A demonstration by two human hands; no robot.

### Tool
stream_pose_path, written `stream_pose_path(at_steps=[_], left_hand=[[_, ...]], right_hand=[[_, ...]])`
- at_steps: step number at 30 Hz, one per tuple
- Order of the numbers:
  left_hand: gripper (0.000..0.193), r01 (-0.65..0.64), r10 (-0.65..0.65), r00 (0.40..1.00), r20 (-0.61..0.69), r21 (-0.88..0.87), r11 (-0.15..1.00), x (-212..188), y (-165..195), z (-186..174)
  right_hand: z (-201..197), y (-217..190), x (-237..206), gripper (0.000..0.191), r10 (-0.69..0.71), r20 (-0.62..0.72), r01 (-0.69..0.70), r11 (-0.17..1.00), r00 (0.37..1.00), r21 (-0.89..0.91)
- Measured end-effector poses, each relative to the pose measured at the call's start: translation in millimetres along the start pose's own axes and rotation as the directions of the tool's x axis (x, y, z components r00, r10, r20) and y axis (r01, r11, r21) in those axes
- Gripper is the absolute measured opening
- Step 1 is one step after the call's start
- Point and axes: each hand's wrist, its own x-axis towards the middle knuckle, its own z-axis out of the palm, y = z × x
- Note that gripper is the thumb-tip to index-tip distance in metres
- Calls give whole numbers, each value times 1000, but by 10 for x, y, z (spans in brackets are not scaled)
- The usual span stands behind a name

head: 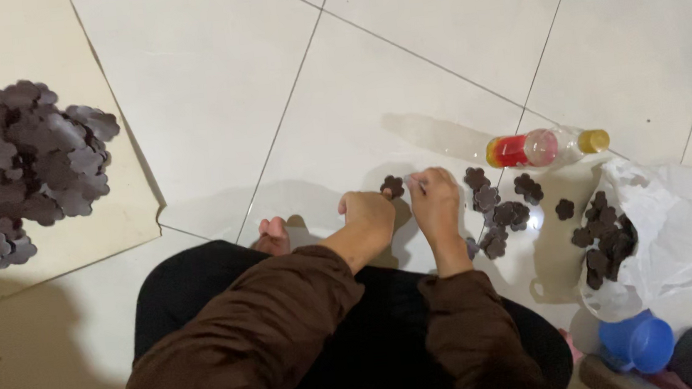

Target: The person sits on the floor and repeatedly picks up small dark flower-shaped pieces, rubbing their edges with a small grey cloth. They handle the pieces one at a time, occasionally placing them on a nearby cardboard sheet or back on the floor.

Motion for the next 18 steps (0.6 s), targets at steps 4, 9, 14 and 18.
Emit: stream_pose_path(at_steps=[4, 9, 14, 18], left_hand=[[51, -18, 18, 1000, 6, 6, 1000, -5, -9, 1], [48, -51, 50, 999, 9, 74, 996, 27, 8, 31], [55, -43, 45, 999, -28, 67, 997, 8, -17, 56], [53, -46, 45, 999, 19, 61, 997, -7, -27, 11]], right_hand=[[-7, -51, -77, 10, 119, 106, -133, 981, 987, 138], [67, -85, -132, 11, 26, 43, -25, 1000, 999, -18], [65, -26, -154, 10, 25, 91, -23, 1000, 996, -17], [-13, 0, -188, 9, 72, 119, -81, 994, 990, 77]])
